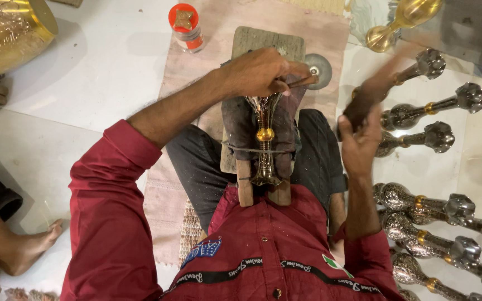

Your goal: The person sits on the floor with a brass vase clamped in a wooden fixture and repeatedly strikes its surface with a wooden mallet, rotating the vase between strikes to work the pattern around it. Finished brass vases and other metalware lie on the floor around the work area.

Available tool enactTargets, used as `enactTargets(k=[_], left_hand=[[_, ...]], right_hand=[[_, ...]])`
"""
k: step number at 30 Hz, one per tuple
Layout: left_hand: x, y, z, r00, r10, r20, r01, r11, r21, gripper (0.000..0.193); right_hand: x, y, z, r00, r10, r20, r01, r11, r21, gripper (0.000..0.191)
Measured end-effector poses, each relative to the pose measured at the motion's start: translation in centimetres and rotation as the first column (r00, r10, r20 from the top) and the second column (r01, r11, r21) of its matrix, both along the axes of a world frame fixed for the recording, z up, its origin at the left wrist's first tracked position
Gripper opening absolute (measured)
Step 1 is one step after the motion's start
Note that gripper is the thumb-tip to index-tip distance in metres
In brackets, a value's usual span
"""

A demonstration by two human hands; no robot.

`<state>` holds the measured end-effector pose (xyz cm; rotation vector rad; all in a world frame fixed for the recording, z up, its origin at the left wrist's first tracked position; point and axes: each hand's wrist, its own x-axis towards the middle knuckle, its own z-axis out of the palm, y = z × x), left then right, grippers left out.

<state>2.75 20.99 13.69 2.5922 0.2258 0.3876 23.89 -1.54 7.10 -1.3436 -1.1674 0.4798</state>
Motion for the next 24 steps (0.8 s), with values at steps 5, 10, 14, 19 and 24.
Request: enactTargets(k=[5,10,14,19,24], left_hand=[[0.3,0.2,0.1,0.998,-0.009,-0.059,0.008,1.000,-0.024,0.047],[0.5,0.5,0.0,0.996,-0.021,-0.083,0.018,0.999,-0.035,0.050],[0.6,0.7,0.0,0.997,-0.070,-0.016,0.070,0.998,0.008,0.057],[0.9,0.8,-0.2,0.995,-0.066,-0.074,0.064,0.998,-0.024,0.044],[1.2,0.9,-0.3,0.993,-0.108,-0.039,0.107,0.994,-0.018,0.050]], right_hand=[[-0.3,-0.5,-0.3,0.994,-0.108,0.010,0.108,0.994,-0.033,0.069],[-0.1,-1.0,-0.7,0.930,-0.104,0.352,0.147,0.985,-0.096,0.064],[0.3,-1.3,-1.0,0.964,-0.086,0.254,0.109,0.991,-0.079,0.062],[0.2,-1.6,-1.5,0.970,-0.170,0.174,0.191,0.975,-0.111,0.067],[0.3,-1.9,-2.3,0.848,-0.181,0.498,0.291,0.944,-0.152,0.067]])
